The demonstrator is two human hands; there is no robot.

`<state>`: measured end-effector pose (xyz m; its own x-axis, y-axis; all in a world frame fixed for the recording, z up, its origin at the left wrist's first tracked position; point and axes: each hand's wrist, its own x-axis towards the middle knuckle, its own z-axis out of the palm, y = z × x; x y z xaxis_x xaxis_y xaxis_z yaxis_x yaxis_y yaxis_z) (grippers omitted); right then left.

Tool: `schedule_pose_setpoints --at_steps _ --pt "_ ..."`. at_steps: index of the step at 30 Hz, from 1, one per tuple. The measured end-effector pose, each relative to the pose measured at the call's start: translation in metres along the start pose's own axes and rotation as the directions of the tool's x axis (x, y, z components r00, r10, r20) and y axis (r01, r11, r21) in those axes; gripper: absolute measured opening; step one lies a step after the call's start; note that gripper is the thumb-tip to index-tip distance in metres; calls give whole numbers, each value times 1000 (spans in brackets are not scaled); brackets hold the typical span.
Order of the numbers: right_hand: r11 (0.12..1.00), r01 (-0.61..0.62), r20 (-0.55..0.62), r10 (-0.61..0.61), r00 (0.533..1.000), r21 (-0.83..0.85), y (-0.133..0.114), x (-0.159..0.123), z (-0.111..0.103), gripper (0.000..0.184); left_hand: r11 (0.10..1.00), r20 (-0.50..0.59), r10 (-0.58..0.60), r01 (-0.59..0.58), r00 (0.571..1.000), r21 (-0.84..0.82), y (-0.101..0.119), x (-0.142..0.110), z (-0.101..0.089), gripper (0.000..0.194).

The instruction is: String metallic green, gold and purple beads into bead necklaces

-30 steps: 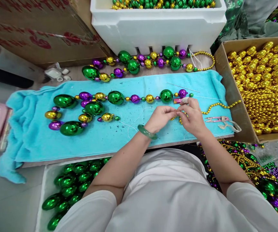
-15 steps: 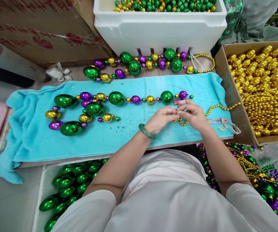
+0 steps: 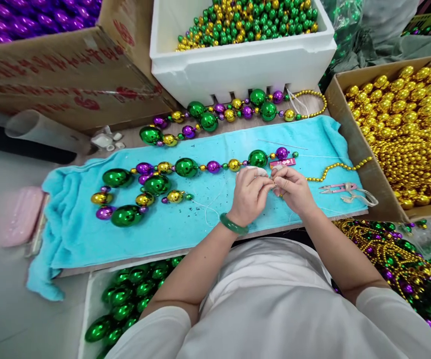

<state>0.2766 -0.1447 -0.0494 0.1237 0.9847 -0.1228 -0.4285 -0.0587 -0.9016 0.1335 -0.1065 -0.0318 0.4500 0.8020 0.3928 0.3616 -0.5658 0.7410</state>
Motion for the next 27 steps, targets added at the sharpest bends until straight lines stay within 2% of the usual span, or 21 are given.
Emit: schedule_pose_setpoints --at_steps 3,5,7,9,10,12,14,15,17,19,22,27 --pt "990 -73 -5 74 997 121 0 0 5 27 965 -30 161 -151 987 214 -7 -5 1 11" --pt "978 -114 19 113 993 174 -2 0 6 26 918 -64 267 -234 962 319 -10 -7 2 12" --pt "967 -147 33 143 989 210 -3 0 6 26 878 -111 360 -297 926 375 -10 -7 3 13" --pt "962 -173 38 169 985 211 -3 0 5 26 884 -143 367 -297 919 362 -8 -6 4 14" --pt "965 -183 37 179 983 189 -2 0 5 26 909 -152 320 -258 935 328 -6 -5 5 13" --pt "985 -151 -14 153 988 79 0 -1 4 24 974 -170 149 -115 974 196 -2 -4 7 11" --pt "990 7 -146 -27 989 -139 3 -4 3 19 997 -169 -71 71 983 -10 0 -2 8 11" --pt "954 114 -202 -174 964 -277 5 -6 3 16 981 -153 -172 155 973 -117 0 -1 9 11" --pt "801 291 -193 -444 875 -524 6 -11 4 10 911 -100 -322 280 941 -301 0 0 10 11" --pt "656 390 -80 -567 820 -646 6 -14 4 7 829 -42 -408 351 912 -436 -1 1 11 10" --pt "558 455 38 -603 797 -694 7 -14 3 9 700 31 -488 412 872 -584 1 2 13 8" --pt "523 488 73 -626 777 -699 9 -11 0 11 497 166 -564 493 809 -714 6 4 13 9"
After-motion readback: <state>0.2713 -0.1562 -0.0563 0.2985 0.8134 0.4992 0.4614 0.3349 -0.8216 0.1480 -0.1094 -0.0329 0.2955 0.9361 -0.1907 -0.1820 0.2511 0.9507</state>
